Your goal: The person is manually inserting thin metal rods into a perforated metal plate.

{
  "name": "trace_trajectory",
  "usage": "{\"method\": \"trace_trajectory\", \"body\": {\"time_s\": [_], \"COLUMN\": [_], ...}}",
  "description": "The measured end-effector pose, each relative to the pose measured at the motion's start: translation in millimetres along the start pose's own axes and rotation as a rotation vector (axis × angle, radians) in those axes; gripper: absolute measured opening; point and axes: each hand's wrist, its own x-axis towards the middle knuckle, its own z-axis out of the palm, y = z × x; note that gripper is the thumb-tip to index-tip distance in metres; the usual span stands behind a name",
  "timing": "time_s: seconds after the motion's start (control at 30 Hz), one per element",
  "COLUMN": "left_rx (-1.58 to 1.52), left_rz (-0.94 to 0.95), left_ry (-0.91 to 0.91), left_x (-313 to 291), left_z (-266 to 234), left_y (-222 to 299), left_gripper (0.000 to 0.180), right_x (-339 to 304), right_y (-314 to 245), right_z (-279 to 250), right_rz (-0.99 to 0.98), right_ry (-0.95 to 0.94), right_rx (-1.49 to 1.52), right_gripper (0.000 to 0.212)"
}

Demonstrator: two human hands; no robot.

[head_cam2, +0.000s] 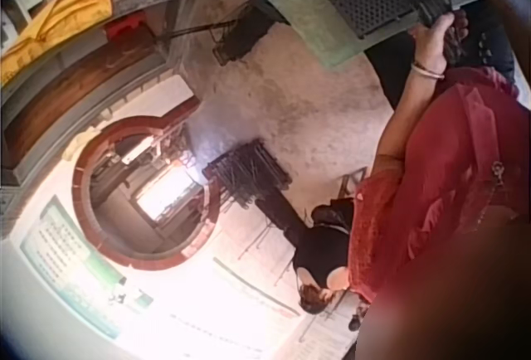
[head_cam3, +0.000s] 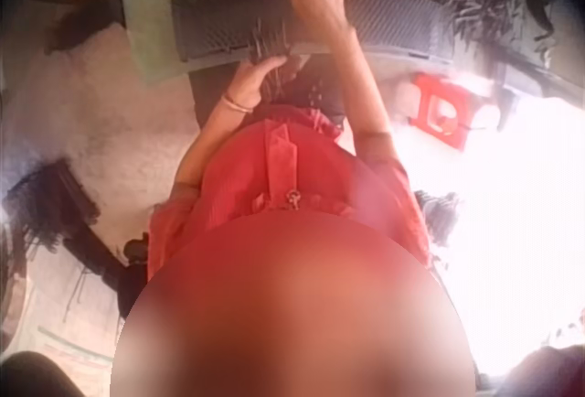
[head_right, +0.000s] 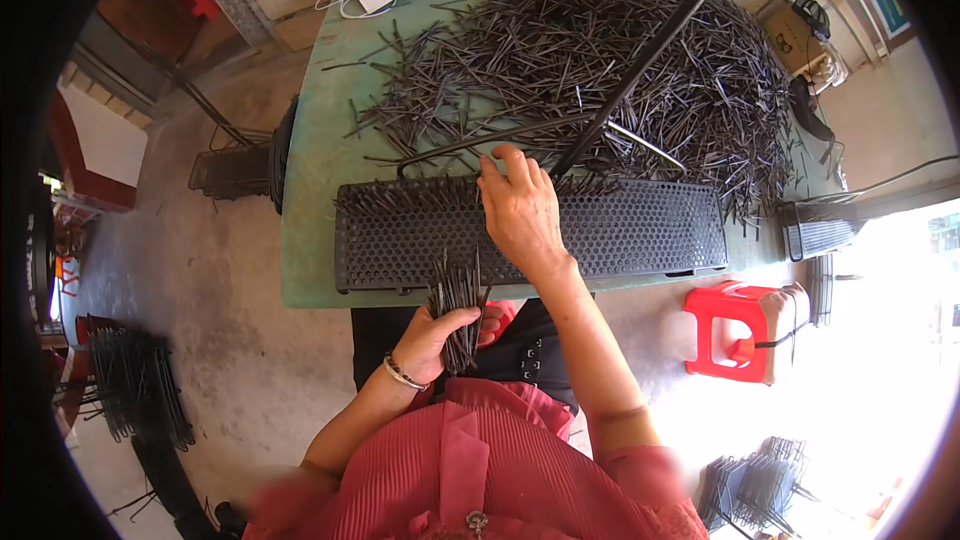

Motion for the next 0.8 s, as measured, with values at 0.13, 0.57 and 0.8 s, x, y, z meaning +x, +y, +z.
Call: {"method": "trace_trajectory", "body": {"time_s": [0.13, 0.57, 0.8], "left_rx": [0.007, 0.078, 0.136], "left_rz": [0.012, 0.064, 0.001], "left_ry": [0.01, -0.008, -0.045], "left_x": [-1.7, 2.1, 2.2], "left_z": [-0.3, 6.3, -3.3], "left_y": [1.2, 3.0, -5.0], "left_gripper": [0.025, 0.023, 0.023], "right_x": [-9.3, -43.6, -19.3], "right_y": [-6.0, -4.1, 14.9], "right_z": [-8.1, -27.6, -20.6], "right_rz": [0.011, 0.641, 0.547], "right_ry": [0.126, -0.275, 0.177], "right_rx": [0.063, 0.899, 0.972], "right_gripper": [0.022, 0.024, 0.021]}}
